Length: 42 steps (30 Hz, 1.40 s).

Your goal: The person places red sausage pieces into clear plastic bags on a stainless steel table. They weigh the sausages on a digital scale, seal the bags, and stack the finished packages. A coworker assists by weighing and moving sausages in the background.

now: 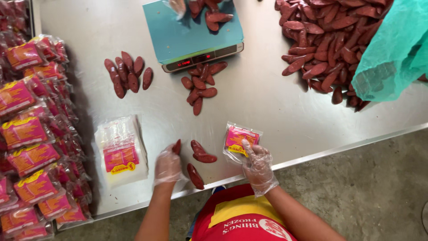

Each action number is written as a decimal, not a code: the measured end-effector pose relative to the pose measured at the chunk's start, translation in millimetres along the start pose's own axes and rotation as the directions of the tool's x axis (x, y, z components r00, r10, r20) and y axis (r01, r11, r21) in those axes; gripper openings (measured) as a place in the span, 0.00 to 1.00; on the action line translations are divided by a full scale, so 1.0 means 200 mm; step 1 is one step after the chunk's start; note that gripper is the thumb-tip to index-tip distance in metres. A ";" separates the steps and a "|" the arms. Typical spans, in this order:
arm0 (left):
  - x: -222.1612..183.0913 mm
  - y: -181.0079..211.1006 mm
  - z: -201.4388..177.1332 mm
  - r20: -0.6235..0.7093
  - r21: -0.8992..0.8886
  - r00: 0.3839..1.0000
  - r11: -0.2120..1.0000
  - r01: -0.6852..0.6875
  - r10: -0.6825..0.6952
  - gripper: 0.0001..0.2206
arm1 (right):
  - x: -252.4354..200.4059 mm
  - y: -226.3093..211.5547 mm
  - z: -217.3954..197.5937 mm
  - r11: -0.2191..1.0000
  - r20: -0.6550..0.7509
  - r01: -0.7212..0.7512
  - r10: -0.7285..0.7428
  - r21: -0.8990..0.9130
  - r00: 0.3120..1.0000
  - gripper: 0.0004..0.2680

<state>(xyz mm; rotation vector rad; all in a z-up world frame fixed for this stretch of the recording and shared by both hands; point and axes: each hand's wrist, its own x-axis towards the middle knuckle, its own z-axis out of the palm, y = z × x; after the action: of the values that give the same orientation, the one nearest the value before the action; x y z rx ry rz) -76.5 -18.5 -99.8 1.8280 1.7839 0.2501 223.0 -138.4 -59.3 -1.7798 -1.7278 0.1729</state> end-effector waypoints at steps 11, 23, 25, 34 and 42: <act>-0.46 0.58 0.08 0.726 -0.585 0.681 0.437 0.683 -0.091 0.24 | -0.09 0.05 -0.04 0.951 0.105 -0.122 0.096 0.283 0.990 0.17; -0.35 0.71 0.62 0.594 -0.764 0.803 0.279 0.582 -0.049 0.09 | -0.01 0.05 -0.14 0.910 0.163 -0.055 -0.014 0.411 0.987 0.13; -0.34 0.78 0.70 0.486 -0.804 0.850 0.278 0.526 -0.204 0.06 | 0.00 0.05 -0.15 0.929 0.131 -0.006 -0.046 0.370 0.990 0.13; -0.21 0.51 0.02 0.660 -0.204 0.710 0.969 -0.142 0.243 0.12 | -0.02 0.06 -0.11 0.841 0.219 -0.228 0.134 0.491 0.966 0.12; -0.14 0.08 -0.27 0.536 0.229 0.777 0.830 -0.510 0.329 0.19 | -0.03 0.03 -0.09 0.975 0.129 -0.095 0.070 0.203 0.989 0.19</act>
<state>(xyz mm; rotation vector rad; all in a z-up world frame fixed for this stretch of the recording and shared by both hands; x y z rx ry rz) -92.8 -30.0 -40.4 2.3012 1.0972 -0.3731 235.7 -149.6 -50.0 -1.7163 -1.6520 0.4893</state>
